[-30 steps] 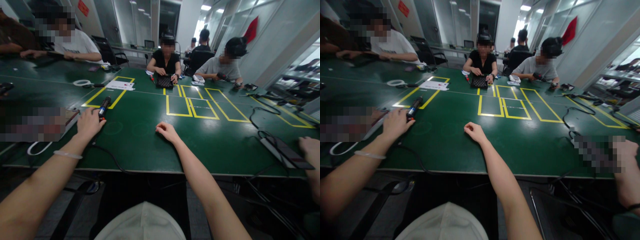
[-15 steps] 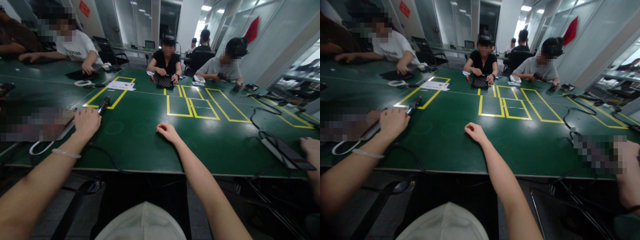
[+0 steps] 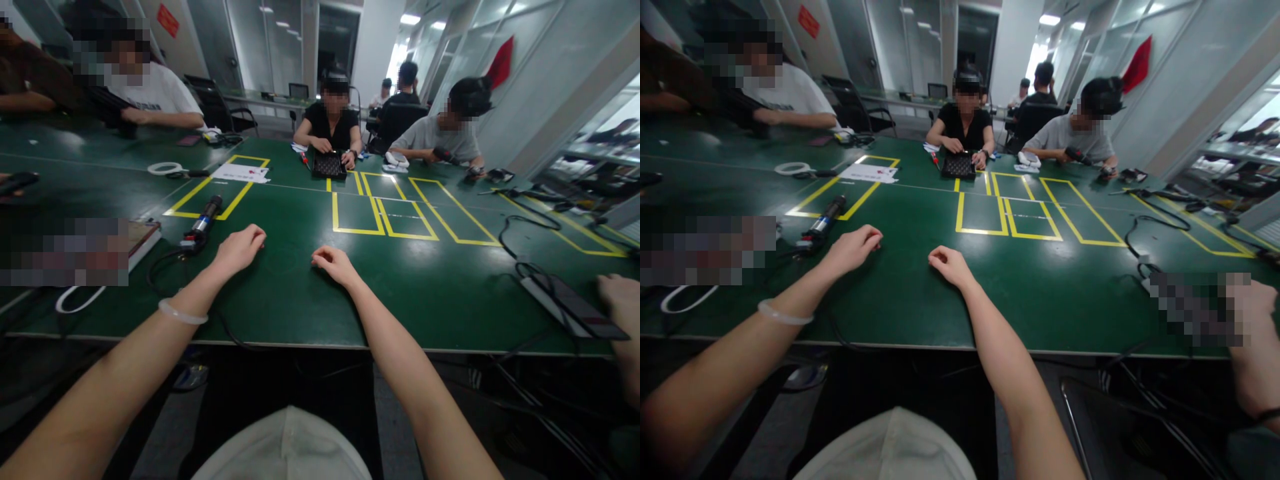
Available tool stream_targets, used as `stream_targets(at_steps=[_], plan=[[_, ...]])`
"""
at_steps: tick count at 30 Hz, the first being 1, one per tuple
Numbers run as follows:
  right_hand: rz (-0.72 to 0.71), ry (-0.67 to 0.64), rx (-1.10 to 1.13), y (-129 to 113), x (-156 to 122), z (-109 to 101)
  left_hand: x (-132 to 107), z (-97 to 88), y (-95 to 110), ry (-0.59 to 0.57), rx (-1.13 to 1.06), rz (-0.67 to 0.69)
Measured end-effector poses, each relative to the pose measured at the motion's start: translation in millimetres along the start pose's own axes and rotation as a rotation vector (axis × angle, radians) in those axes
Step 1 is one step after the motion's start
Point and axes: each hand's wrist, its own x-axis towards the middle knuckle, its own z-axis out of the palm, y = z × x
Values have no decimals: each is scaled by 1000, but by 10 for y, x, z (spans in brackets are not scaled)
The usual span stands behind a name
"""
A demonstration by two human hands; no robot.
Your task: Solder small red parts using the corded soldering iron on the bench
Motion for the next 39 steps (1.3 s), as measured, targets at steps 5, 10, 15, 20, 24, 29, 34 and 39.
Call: stream_targets(at_steps=[5,10,15,20,24,29,34,39], plan=[[4,0,151,104,53,21,46,383,431,-207,-454,215],[-20,-10,263,196,88,37,6,678,726,-379,-725,253],[-32,-91,280,153,59,35,-8,732,743,-369,-807,210],[-27,-99,267,113,46,21,29,774,648,-344,-867,183],[-9,-19,232,149,77,19,44,832,599,-313,-931,139],[-6,31,243,194,104,26,19,808,594,-331,-953,131],[-12,32,264,199,98,38,20,798,587,-350,-951,133],[-25,13,242,182,86,36,35,821,557,-352,-968,130]])
